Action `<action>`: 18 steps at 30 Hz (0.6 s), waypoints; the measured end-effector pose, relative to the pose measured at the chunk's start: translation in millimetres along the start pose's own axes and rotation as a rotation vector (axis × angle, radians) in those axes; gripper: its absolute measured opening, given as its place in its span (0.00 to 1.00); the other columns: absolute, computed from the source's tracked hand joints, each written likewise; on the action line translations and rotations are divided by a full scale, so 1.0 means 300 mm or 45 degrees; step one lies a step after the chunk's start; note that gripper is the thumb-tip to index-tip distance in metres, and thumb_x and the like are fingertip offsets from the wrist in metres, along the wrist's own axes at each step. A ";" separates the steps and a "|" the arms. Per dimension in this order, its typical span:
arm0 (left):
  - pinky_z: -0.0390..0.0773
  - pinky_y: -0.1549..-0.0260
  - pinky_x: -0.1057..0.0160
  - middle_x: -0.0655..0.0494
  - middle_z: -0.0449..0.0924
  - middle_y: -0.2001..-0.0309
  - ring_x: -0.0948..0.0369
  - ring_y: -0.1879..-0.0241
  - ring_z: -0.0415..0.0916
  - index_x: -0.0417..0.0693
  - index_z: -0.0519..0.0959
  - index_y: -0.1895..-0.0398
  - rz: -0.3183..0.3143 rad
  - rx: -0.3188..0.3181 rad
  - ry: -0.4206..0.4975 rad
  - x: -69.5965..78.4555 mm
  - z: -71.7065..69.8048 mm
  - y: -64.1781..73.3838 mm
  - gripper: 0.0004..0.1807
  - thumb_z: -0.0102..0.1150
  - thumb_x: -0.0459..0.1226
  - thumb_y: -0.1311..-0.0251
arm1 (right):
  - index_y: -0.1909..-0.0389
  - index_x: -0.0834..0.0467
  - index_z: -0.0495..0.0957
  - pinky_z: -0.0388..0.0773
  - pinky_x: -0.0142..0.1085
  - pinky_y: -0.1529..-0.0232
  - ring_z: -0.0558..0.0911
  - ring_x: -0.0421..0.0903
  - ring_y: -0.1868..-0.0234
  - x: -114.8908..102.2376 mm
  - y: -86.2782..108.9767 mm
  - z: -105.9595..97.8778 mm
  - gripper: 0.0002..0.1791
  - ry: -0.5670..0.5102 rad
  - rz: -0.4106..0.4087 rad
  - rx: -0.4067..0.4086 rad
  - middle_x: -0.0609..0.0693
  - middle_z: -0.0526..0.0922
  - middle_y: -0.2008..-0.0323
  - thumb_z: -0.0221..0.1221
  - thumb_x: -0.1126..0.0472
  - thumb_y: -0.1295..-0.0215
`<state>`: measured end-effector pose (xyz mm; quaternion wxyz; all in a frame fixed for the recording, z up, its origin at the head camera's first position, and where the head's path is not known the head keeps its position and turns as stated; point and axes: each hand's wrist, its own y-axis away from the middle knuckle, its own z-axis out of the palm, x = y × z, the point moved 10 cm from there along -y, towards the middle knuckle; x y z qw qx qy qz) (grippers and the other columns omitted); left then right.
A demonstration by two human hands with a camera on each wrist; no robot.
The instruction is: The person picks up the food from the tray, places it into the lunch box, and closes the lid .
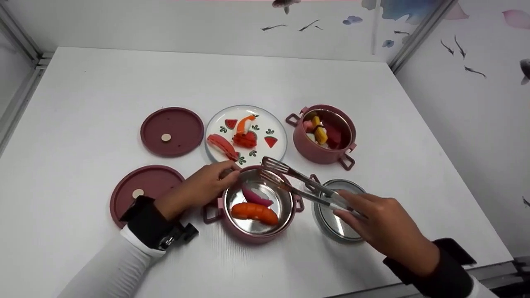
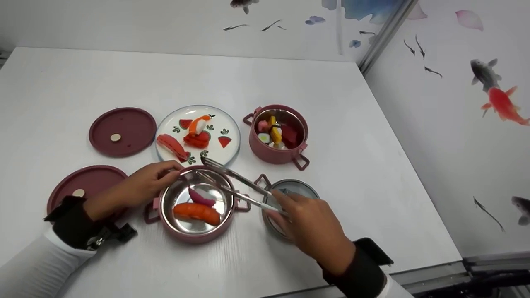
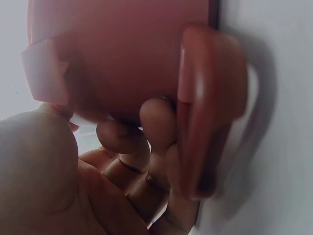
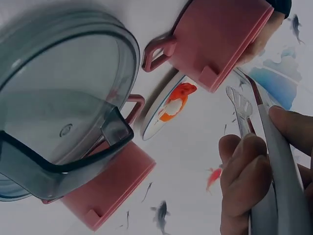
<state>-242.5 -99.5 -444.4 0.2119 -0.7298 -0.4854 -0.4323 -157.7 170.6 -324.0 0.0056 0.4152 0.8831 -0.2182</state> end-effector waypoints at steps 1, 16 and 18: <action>0.72 0.51 0.57 0.55 0.79 0.55 0.58 0.53 0.74 0.56 0.78 0.47 0.000 -0.003 0.003 -0.002 0.002 0.001 0.15 0.45 0.49 0.24 | 0.50 0.60 0.85 0.73 0.21 0.76 0.77 0.30 0.77 0.010 -0.015 0.004 0.24 0.006 0.001 -0.002 0.47 0.87 0.72 0.76 0.62 0.51; 0.72 0.53 0.57 0.55 0.80 0.55 0.58 0.55 0.74 0.55 0.78 0.46 -0.010 -0.024 -0.017 -0.003 0.008 -0.004 0.16 0.45 0.49 0.24 | 0.45 0.60 0.77 0.80 0.37 0.72 0.76 0.43 0.77 0.160 -0.264 0.167 0.24 0.069 0.211 -0.464 0.49 0.80 0.76 0.66 0.54 0.40; 0.72 0.53 0.57 0.55 0.80 0.55 0.58 0.55 0.74 0.55 0.78 0.45 -0.012 -0.023 -0.027 -0.005 0.005 -0.006 0.16 0.45 0.50 0.24 | 0.44 0.59 0.77 0.81 0.38 0.71 0.76 0.43 0.76 0.166 -0.278 0.183 0.25 0.085 0.222 -0.477 0.48 0.80 0.76 0.66 0.53 0.40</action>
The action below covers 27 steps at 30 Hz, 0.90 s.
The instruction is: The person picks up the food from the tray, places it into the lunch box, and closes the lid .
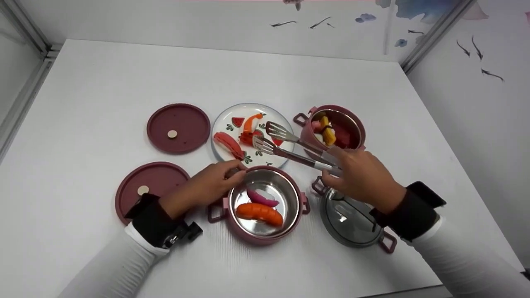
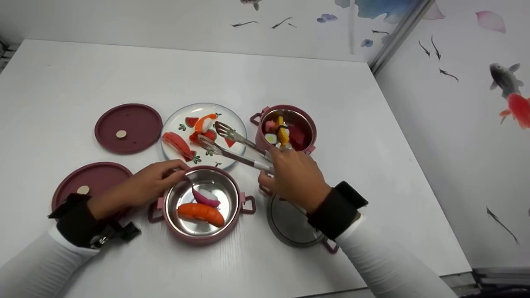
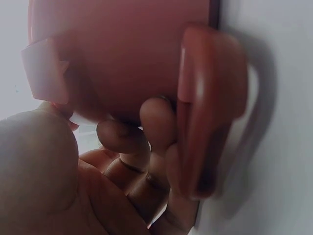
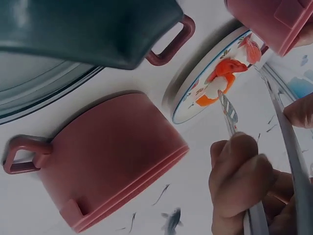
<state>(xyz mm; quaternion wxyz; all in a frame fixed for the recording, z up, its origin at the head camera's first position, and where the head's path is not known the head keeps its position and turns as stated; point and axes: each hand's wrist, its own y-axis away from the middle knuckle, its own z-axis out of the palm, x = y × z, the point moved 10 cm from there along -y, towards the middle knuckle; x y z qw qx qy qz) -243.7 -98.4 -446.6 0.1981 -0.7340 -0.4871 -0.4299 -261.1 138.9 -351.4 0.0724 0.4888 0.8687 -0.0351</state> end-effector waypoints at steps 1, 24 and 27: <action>0.72 0.53 0.57 0.55 0.80 0.55 0.58 0.55 0.74 0.55 0.78 0.45 -0.004 -0.001 0.001 0.000 0.000 -0.001 0.16 0.45 0.50 0.24 | 0.44 0.58 0.77 0.80 0.38 0.72 0.76 0.43 0.77 0.001 -0.007 0.005 0.25 0.002 0.003 -0.003 0.48 0.80 0.76 0.66 0.52 0.40; 0.73 0.60 0.60 0.55 0.78 0.61 0.59 0.61 0.74 0.57 0.78 0.46 -0.042 -0.007 0.055 -0.016 0.008 0.003 0.15 0.47 0.50 0.25 | 0.51 0.57 0.84 0.84 0.38 0.69 0.78 0.43 0.75 -0.039 -0.053 0.033 0.18 -0.029 -0.167 0.077 0.51 0.88 0.67 0.69 0.58 0.42; 0.73 0.58 0.60 0.55 0.79 0.59 0.59 0.59 0.74 0.56 0.78 0.46 -0.027 0.011 0.059 -0.013 0.006 0.002 0.15 0.48 0.49 0.25 | 0.50 0.58 0.84 0.84 0.39 0.68 0.80 0.43 0.75 -0.034 -0.043 0.029 0.18 -0.021 -0.165 0.094 0.51 0.88 0.67 0.69 0.58 0.42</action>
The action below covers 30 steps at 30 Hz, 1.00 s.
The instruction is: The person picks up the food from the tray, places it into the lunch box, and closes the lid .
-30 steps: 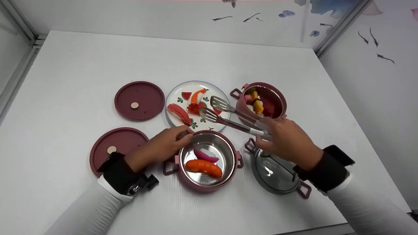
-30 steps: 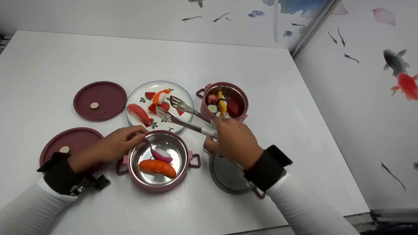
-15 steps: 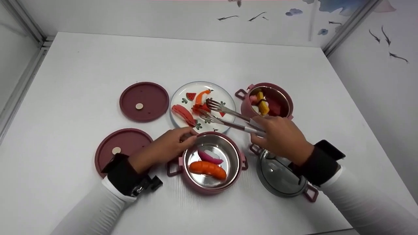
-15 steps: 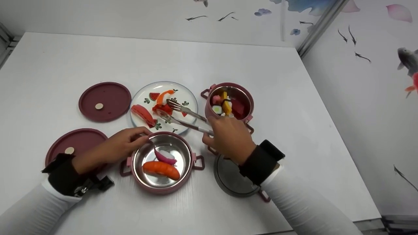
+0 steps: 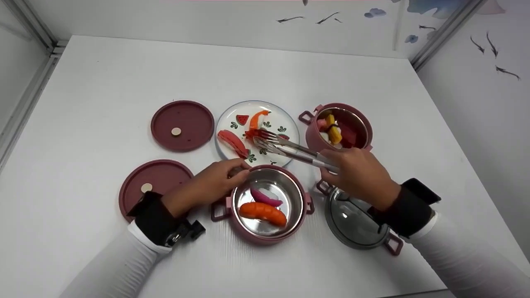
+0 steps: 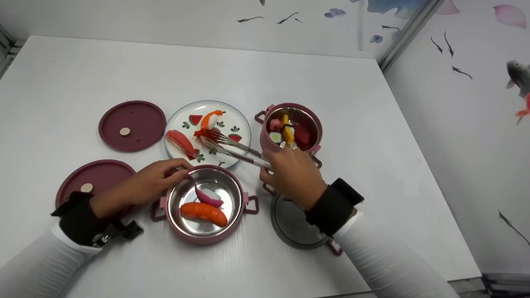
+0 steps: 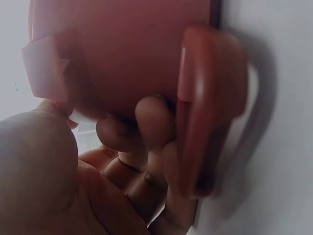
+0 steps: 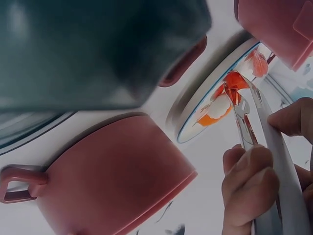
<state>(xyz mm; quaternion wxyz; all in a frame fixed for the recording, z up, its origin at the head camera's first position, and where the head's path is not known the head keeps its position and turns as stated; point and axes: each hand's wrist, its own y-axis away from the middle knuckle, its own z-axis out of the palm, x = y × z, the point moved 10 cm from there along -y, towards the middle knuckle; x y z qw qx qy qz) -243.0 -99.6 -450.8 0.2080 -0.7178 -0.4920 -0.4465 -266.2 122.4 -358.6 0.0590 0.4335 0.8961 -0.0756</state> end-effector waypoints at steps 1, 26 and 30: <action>0.73 0.57 0.59 0.55 0.80 0.59 0.59 0.59 0.74 0.55 0.79 0.46 0.003 0.003 0.002 0.001 0.000 0.000 0.15 0.48 0.49 0.25 | 0.50 0.58 0.84 0.85 0.40 0.68 0.80 0.43 0.74 0.001 0.007 -0.004 0.19 0.007 0.002 0.009 0.51 0.88 0.66 0.70 0.58 0.42; 0.72 0.56 0.58 0.54 0.79 0.59 0.58 0.57 0.73 0.55 0.78 0.47 0.012 -0.010 -0.010 -0.001 -0.012 -0.001 0.15 0.46 0.48 0.25 | 0.54 0.55 0.87 0.73 0.22 0.77 0.78 0.31 0.77 -0.112 0.449 -0.152 0.24 -0.022 -0.118 0.415 0.45 0.87 0.71 0.72 0.67 0.59; 0.73 0.53 0.58 0.54 0.80 0.56 0.58 0.54 0.74 0.55 0.78 0.47 0.016 -0.007 -0.012 0.007 -0.007 -0.002 0.15 0.46 0.48 0.25 | 0.54 0.54 0.87 0.74 0.23 0.76 0.79 0.32 0.76 -0.103 0.453 -0.151 0.24 -0.024 -0.069 0.404 0.46 0.87 0.70 0.72 0.66 0.59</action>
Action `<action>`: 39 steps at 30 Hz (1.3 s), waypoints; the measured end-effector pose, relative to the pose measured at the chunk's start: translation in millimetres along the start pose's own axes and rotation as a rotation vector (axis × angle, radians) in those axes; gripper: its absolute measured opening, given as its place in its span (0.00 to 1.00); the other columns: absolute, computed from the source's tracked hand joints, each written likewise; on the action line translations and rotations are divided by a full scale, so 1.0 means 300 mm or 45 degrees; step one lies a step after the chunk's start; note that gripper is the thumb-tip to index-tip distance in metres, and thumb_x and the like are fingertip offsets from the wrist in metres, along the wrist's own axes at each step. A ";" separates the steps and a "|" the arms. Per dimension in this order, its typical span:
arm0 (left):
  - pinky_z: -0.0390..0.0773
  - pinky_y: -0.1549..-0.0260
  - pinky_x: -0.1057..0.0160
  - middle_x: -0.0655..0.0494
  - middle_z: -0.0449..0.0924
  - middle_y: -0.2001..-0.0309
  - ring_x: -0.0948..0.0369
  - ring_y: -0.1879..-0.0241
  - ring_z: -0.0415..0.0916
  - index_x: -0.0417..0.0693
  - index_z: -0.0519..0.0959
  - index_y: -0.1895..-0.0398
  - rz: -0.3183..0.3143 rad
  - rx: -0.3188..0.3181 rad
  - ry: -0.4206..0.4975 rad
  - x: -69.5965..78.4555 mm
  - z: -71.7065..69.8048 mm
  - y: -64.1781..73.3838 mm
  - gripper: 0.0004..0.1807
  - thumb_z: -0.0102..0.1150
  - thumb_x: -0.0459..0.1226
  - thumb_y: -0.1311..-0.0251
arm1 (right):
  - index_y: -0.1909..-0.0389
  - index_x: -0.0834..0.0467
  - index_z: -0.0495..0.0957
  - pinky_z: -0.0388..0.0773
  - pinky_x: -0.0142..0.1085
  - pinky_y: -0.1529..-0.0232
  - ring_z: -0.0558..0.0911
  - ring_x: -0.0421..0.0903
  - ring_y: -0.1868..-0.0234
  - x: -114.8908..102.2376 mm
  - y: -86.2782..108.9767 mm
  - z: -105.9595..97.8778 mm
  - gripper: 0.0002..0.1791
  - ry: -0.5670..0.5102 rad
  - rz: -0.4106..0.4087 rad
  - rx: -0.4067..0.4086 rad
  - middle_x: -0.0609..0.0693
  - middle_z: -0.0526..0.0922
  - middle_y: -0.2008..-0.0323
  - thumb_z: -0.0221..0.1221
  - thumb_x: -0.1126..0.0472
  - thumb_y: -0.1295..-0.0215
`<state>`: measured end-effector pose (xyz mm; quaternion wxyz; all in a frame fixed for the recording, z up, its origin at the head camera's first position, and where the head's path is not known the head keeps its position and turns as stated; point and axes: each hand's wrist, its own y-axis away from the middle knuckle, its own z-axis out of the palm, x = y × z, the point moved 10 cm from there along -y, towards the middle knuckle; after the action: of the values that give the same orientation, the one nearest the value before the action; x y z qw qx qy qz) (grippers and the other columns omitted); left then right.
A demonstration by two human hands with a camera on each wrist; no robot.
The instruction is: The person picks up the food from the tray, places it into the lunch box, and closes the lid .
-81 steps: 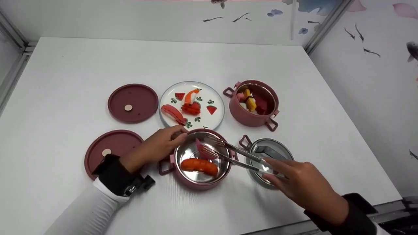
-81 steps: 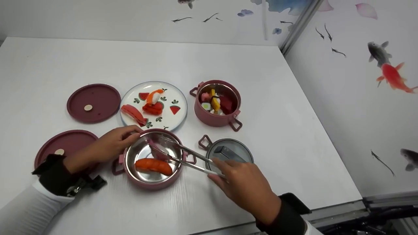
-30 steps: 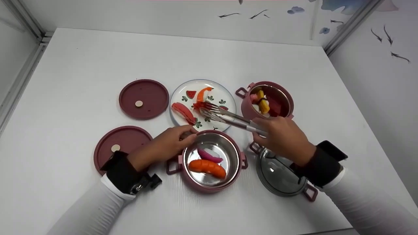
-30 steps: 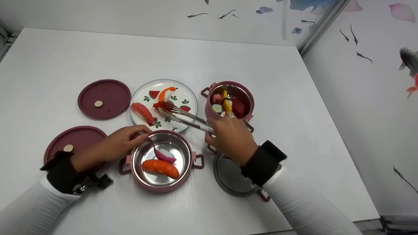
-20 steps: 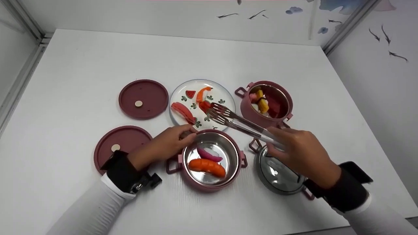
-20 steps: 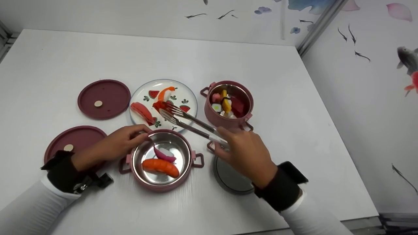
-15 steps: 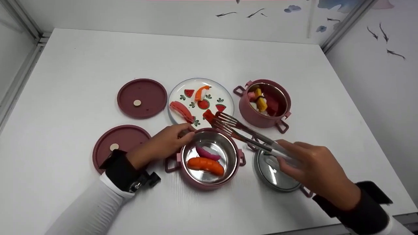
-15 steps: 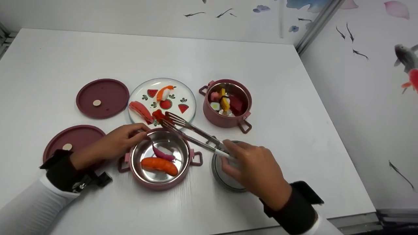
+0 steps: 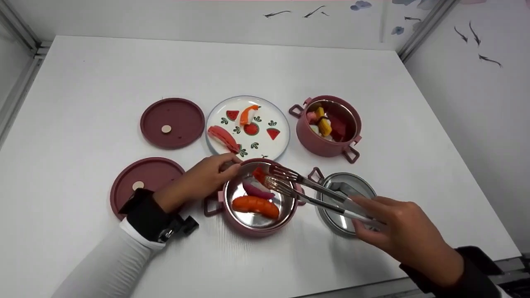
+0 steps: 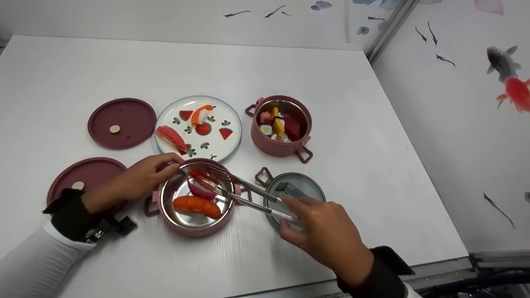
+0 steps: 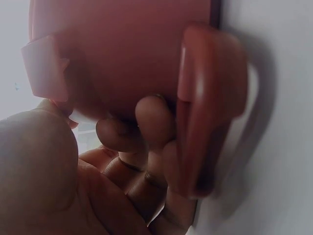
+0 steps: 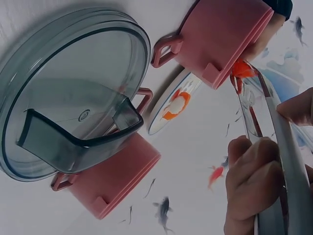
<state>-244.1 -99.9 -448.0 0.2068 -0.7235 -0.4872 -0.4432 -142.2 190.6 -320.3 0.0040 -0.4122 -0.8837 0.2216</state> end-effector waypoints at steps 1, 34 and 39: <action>0.73 0.53 0.58 0.54 0.80 0.56 0.58 0.54 0.74 0.55 0.78 0.47 0.001 0.007 -0.002 0.001 -0.002 0.001 0.15 0.46 0.48 0.25 | 0.54 0.54 0.87 0.74 0.23 0.76 0.79 0.33 0.76 0.003 -0.003 0.001 0.24 0.001 0.006 -0.005 0.46 0.87 0.70 0.73 0.66 0.59; 0.72 0.53 0.57 0.55 0.79 0.54 0.58 0.53 0.74 0.56 0.78 0.46 -0.007 -0.012 0.009 -0.009 0.012 -0.003 0.15 0.46 0.49 0.25 | 0.54 0.60 0.82 0.76 0.41 0.70 0.77 0.49 0.71 0.193 -0.474 0.286 0.20 0.144 0.219 -0.458 0.53 0.82 0.72 0.67 0.50 0.41; 0.73 0.53 0.57 0.55 0.80 0.54 0.58 0.54 0.74 0.57 0.78 0.47 -0.007 0.000 0.011 -0.012 0.010 -0.001 0.15 0.46 0.50 0.25 | 0.57 0.60 0.81 0.75 0.41 0.71 0.77 0.49 0.72 0.191 -0.503 0.299 0.18 0.132 0.211 -0.418 0.51 0.81 0.75 0.67 0.51 0.42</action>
<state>-243.6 -99.4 -452.6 0.2076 -0.7204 -0.4881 -0.4469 -306.7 112.7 -351.6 -0.0361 -0.4896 -0.8696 0.0524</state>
